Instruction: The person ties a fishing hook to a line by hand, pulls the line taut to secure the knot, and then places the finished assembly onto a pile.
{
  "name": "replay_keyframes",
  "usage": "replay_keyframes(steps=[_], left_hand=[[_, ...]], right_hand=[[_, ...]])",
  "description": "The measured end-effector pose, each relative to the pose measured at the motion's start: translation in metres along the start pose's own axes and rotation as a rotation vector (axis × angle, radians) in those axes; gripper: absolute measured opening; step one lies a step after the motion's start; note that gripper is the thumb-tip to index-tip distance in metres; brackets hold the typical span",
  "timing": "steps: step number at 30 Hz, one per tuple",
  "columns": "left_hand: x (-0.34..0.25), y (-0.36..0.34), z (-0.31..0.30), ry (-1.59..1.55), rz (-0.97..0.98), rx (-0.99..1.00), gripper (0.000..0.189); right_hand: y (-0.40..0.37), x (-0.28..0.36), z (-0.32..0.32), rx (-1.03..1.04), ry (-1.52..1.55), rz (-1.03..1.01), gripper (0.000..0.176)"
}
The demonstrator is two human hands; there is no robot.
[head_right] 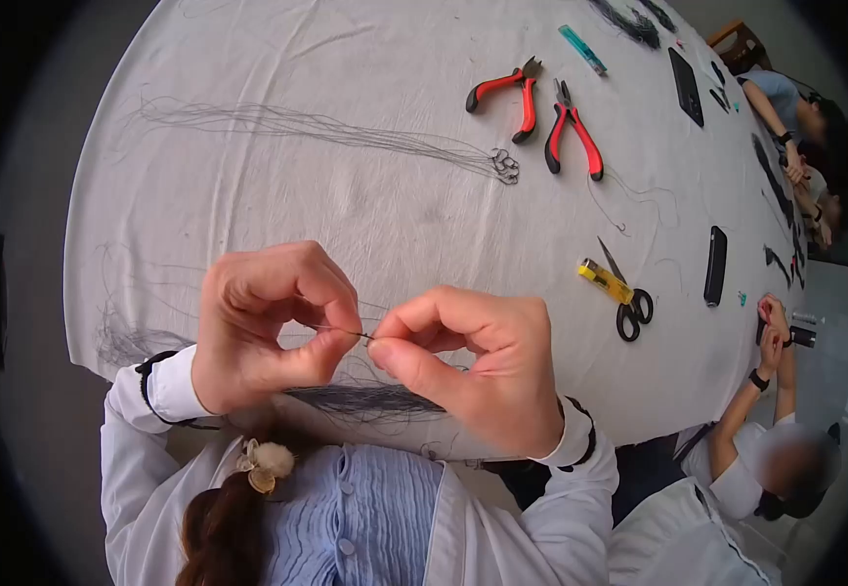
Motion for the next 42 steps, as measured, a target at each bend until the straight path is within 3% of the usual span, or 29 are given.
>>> replay_keyframes(steps=[3,5,15,18,20,24,27,29,32,42], left_hand=[[0.000,0.000,0.002,-0.069,-0.036,-0.054,0.010],[0.001,0.003,0.003,-0.186,-0.083,-0.088,0.007],[0.004,0.004,0.005,-0.296,-0.102,-0.078,0.008],[0.003,0.005,0.004,-0.369,-0.144,-0.071,0.007],[-0.001,0.005,0.001,-0.403,-0.230,-0.045,0.007],[0.006,0.004,0.002,-0.380,-0.219,-0.060,0.008],[0.009,0.003,0.002,-0.429,-0.257,-0.050,0.008],[0.010,0.002,0.002,-0.413,-0.270,-0.041,0.008],[0.009,0.002,0.002,-0.414,-0.269,-0.014,0.007],[0.012,0.002,0.010,-0.624,-0.315,-0.029,0.008]], right_hand=[[0.000,-0.001,0.000,-0.015,0.052,0.024,0.005],[0.000,0.000,-0.003,-0.076,-0.091,-0.121,0.004],[-0.001,0.002,-0.004,-0.132,-0.057,-0.095,0.004],[0.000,0.002,-0.006,-0.126,-0.145,-0.168,0.004],[0.001,0.002,-0.006,-0.149,-0.271,-0.311,0.007],[0.001,0.002,-0.004,-0.187,-0.337,-0.376,0.010],[0.002,0.004,-0.003,-0.225,-0.478,-0.537,0.015],[0.001,0.005,-0.001,-0.253,-0.624,-0.785,0.020],[-0.001,0.005,0.001,-0.269,-0.784,-0.943,0.022],[-0.005,0.003,0.007,-0.417,-0.915,-1.040,0.013]])
Point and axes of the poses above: each hand's wrist, its own y-axis towards the middle knuckle, its own z-axis out of the palm, x = y × z, the point moved 2 cm from there along y, towards the middle knuckle, and after that the axes turned 4 degrees about z, right-handed, at the moved point
